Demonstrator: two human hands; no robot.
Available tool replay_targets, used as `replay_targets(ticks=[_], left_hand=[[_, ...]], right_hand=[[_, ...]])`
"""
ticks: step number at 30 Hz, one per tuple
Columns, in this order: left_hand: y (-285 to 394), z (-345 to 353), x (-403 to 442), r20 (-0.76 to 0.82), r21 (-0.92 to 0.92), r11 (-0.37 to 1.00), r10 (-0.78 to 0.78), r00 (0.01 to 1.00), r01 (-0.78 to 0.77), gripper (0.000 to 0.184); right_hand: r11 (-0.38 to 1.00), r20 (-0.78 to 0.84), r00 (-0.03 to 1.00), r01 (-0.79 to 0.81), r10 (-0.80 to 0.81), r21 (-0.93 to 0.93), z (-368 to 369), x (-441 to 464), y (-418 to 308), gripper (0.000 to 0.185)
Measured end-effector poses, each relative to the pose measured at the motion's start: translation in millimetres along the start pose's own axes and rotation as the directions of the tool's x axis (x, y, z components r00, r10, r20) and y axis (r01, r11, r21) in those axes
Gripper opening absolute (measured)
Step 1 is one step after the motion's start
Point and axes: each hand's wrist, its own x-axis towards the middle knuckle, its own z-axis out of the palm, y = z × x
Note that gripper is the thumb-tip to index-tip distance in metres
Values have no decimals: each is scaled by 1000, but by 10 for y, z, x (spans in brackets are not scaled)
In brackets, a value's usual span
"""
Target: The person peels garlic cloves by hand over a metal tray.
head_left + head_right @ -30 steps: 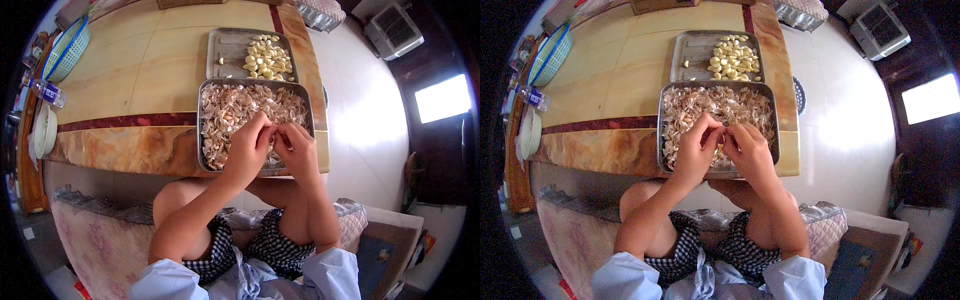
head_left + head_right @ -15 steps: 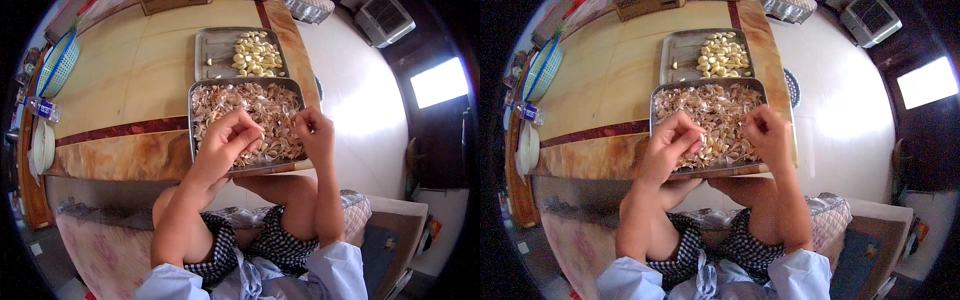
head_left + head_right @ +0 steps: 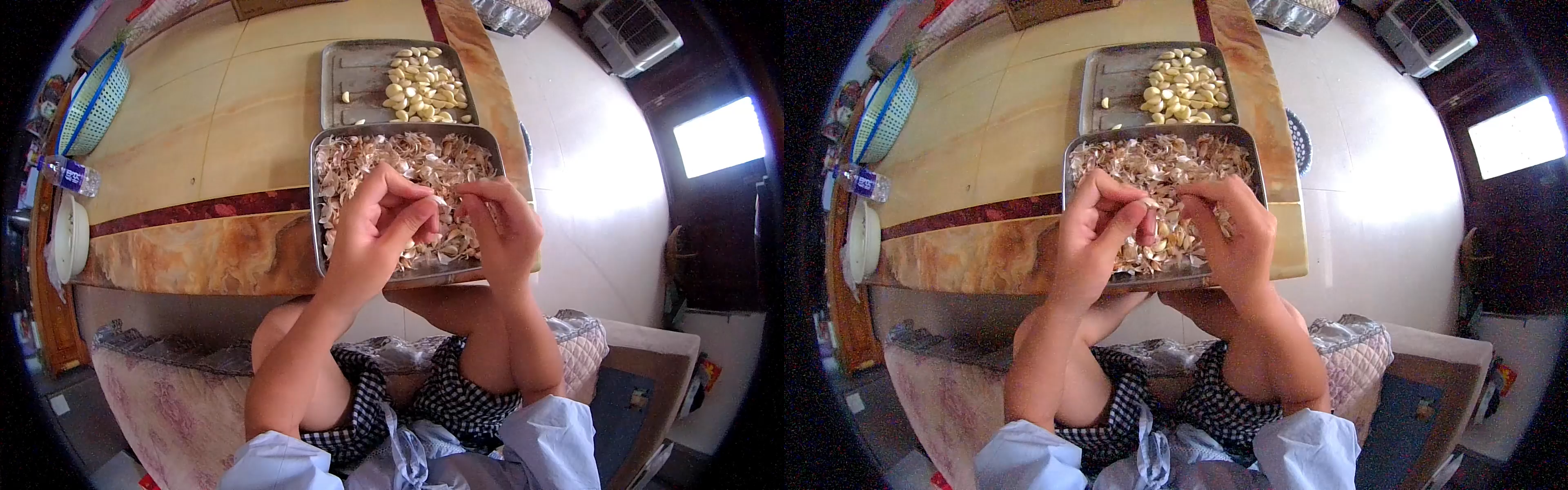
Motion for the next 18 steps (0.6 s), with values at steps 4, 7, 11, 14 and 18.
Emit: replay_targets(ticks=[4,7,11,14,18], left_hand=[[-99,40,-8,-33,58,998,21,999,-19,7],[-126,50,-20,-6,247,967,63,998,-60,8],[-214,15,-23,55,451,858,246,968,-244,7],[-177,37,-18,60,480,836,272,961,-266,7],[-158,102,-33,-30,327,924,219,975,-197,7]], right_hand=[[987,-21,994,111,-109,116,19,35,76,12],[972,53,975,212,-218,103,31,25,82,13],[984,77,985,149,-157,93,23,0,112,14],[984,94,995,14,-32,179,48,-33,92,14],[846,136,965,-263,226,463,65,-51,69,11]])
